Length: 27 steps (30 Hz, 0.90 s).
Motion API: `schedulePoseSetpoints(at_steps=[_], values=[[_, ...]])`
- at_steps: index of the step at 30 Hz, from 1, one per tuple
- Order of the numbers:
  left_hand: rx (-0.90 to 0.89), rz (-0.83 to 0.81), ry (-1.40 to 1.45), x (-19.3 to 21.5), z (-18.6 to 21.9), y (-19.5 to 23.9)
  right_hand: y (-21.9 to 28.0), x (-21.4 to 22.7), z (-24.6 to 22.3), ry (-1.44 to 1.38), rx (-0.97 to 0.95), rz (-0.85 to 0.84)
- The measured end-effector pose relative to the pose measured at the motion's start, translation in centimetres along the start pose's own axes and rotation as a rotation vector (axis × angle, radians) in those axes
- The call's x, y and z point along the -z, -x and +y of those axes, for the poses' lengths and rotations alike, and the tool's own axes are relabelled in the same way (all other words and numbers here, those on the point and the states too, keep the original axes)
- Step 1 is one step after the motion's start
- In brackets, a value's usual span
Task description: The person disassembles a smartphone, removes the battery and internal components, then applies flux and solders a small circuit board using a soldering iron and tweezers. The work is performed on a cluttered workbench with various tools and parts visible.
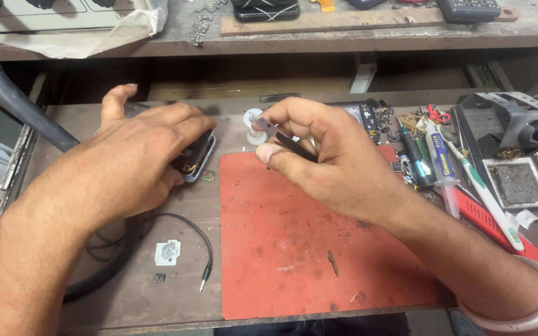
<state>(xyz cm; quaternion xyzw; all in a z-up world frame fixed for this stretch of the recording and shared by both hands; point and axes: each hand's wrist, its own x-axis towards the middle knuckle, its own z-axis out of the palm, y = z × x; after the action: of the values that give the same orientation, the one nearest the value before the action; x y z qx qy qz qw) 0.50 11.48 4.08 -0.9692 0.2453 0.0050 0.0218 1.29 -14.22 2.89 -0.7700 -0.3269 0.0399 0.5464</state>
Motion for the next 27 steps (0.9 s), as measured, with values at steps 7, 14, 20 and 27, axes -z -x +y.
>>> schedulePoseSetpoints(at_steps=[7,14,20,27], values=[[-0.111,0.192,0.044,2.2,-1.4,0.3,-0.4,-0.9,0.9,0.073,0.008,0.07],[0.016,0.172,0.027,3.5,-2.8,1.3,-3.0,-4.3,1.0,0.519,0.08,0.001],[-0.021,0.213,0.029,3.6,-3.1,1.9,-5.1,-6.5,0.6,0.613,0.125,-0.051],[-0.09,0.234,0.087,3.4,-3.0,1.8,-5.6,-6.8,0.0,0.684,-0.003,-0.119]])
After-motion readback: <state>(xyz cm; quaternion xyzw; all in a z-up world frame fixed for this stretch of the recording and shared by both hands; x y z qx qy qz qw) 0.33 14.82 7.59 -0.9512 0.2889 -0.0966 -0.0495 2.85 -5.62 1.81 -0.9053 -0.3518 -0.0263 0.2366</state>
